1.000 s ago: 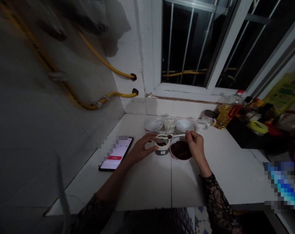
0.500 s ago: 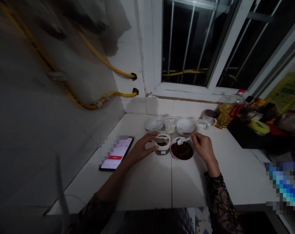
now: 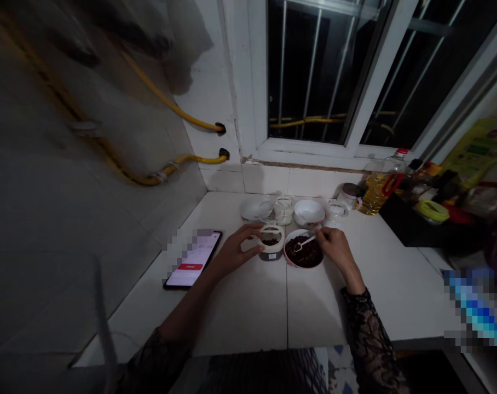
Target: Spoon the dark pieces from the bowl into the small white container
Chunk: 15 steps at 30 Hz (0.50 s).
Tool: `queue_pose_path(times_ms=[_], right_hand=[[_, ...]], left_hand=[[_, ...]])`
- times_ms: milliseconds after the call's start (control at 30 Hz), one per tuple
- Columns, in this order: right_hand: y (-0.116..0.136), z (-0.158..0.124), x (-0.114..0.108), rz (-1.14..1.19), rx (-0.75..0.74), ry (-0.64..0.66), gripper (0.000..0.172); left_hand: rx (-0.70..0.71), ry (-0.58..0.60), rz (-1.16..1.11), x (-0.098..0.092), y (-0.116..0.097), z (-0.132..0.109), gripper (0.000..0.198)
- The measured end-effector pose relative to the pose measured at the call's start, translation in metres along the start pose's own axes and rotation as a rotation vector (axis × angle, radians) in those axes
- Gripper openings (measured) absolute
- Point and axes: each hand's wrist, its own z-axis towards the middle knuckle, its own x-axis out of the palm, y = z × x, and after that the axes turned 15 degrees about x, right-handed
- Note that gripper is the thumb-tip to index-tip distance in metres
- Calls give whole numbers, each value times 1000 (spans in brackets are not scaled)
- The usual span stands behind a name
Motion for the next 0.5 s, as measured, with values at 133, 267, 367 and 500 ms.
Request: queue_pose_path(times_ms=[133, 267, 367, 500], right_hand=[[-2, 2, -1, 9, 8, -26, 50], [-1, 1, -2, 27, 25, -6, 48], [-1, 1, -4, 62, 53, 13, 47], [-2, 2, -4, 72, 87, 19, 44]], left_hand=[[10, -14, -2, 1, 1, 0, 16], [5, -7, 0, 1, 1, 0, 16], [7, -1, 3, 0, -1, 0, 16], [8, -1, 9, 0, -1, 0, 15]])
